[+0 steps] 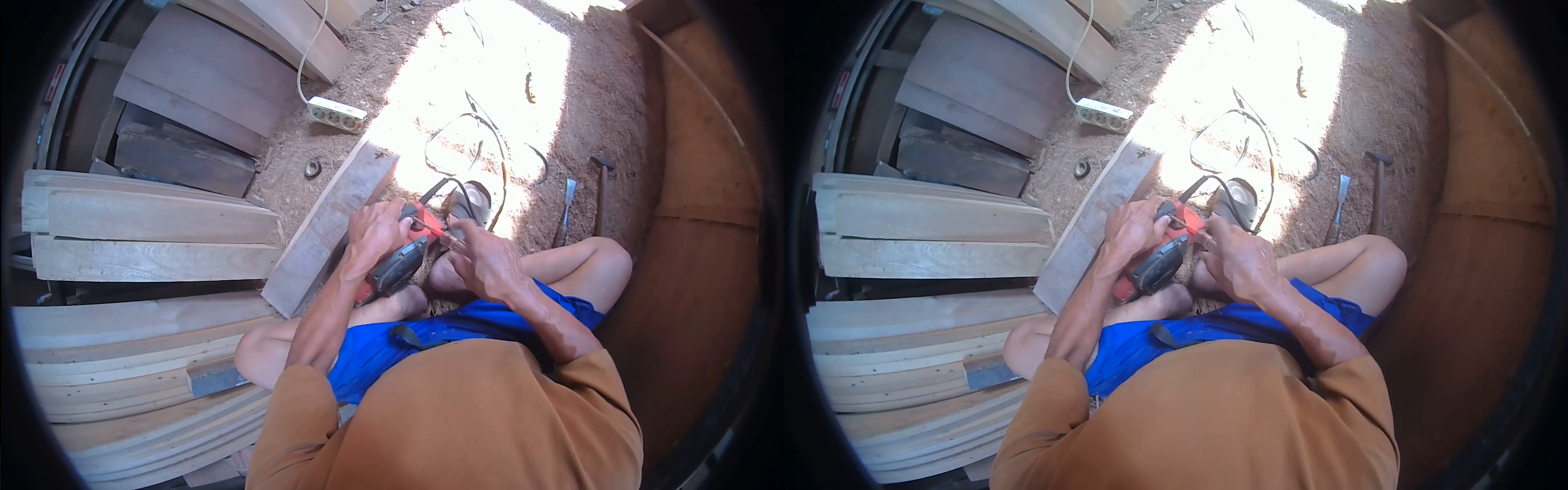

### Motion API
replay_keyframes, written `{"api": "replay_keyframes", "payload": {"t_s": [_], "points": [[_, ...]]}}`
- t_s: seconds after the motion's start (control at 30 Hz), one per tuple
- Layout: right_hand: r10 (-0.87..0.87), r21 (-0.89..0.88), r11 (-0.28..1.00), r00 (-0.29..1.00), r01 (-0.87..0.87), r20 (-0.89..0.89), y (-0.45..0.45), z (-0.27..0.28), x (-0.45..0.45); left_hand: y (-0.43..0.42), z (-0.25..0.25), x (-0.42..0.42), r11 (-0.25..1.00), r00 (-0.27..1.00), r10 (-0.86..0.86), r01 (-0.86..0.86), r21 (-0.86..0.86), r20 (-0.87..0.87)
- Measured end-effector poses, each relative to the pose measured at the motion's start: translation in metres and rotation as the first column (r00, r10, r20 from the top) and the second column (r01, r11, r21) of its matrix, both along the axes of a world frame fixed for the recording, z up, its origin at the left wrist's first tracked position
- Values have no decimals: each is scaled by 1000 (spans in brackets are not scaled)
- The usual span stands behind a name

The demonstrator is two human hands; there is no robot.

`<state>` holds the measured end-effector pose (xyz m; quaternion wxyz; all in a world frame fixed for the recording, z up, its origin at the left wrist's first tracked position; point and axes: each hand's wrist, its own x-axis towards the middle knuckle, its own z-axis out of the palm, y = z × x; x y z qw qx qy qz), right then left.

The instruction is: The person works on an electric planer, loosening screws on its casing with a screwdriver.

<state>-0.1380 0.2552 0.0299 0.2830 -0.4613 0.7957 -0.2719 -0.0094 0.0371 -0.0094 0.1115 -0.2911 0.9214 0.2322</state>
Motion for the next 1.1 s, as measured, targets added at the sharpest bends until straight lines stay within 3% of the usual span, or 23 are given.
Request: {"api": "replay_keyframes", "payload": {"t_s": [0.07, 0.17, 0.2, 0.23, 0.27, 0.3, 0.4, 0.47, 0.5, 0.53, 0.6, 0.63, 0.73, 0.77, 0.8, 0.83, 0.93, 0.97, 1.0, 1.03, 1.07, 1.1], "points": [[175, -85, 976, 954, -201, -245, 3, -4, -2, 0, 0, 1, 1000, 1000, -15, 16, 9, -21], [118, -267, 946, 965, -181, -235, 4, -24, 0, 1, -1, 2, 1000, 999, -20, 20, 4, -39], [-42, -164, 983, 964, 87, 262, 1, -29, -2, 1, -3, 3, 1000, 999, -21, 20, -3, -45], [-242, 56, 960, 704, 276, 668, -4, -35, -5, 0, -6, 4, 1000, 998, -23, 22, -9, -51], [-425, 334, 883, 256, 331, 868, -5, -38, -7, 0, -8, 5, 1000, 998, -26, 25, -15, -55], [-440, 411, 836, -2, 364, 898, -4, -36, -8, 1, -7, 6, 1000, 998, -20, 19, -8, -61], [-442, 406, 860, 53, 309, 896, -1, -42, -10, 2, -5, 4, 1000, 999, -4, 5, 10, -35], [-262, 108, 954, 607, 278, 750, 1, -25, -11, -2, -3, 0, 1000, 999, 20, -20, 6, 28], [-149, -24, 980, 816, 196, 559, 1, -14, -12, -3, -3, -1, 1000, 999, 21, -21, 0, 28], [-16, -117, 991, 931, 63, 365, 4, -10, -10, -3, -5, -1, 1000, 999, 22, -21, -3, 28], [230, -197, 949, 968, -245, -97, 10, -5, -8, -1, -5, -1, 1000, 1000, 17, -17, -5, 8], [252, -176, 947, 961, -270, -116, 11, -10, -6, 0, -2, 0, 1000, 1000, 14, -14, -4, -12], [117, -363, 926, 993, -101, 24, 9, -33, 2, 1, -1, 2, 1000, 1000, 26, -26, -10, -15], [-40, -233, 953, 843, 194, 537, 9, -38, 1, 2, -2, 2, 999, 1000, 30, -30, -12, -6], [-211, 35, 924, 432, 380, 877, 9, -40, -2, 3, -3, 5, 1000, 999, 26, -26, -8, -27], [-335, 349, 848, -106, 400, 936, 7, -40, -5, 4, -5, 6, 1000, 998, 19, -20, -9, -52], [-439, 372, 859, 131, 353, 889, 4, -35, -8, 2, 4, -2, 999, 999, 34, -34, 8, -9], [-436, 291, 894, 504, 342, 746, 2, -36, -5, 3, 7, -3, 999, 998, 49, -50, 16, 28], [-264, 62, 960, 805, 274, 531, 2, -30, -5, 1, 6, -3, 999, 999, 38, -38, 18, 16], [-90, -129, 985, 975, 118, 205, 3, -22, -5, 0, 3, -1, 999, 1000, 27, -27, 19, 5], [53, -247, 964, 983, -96, -176, 5, -15, -4, -1, 1, 0, 1000, 1000, 15, -15, 22, -7], [92, -79, 991, 982, -106, -168, 3, -11, -1, -1, 1, 0, 1000, 1000, 17, -17, 17, 1]]}}
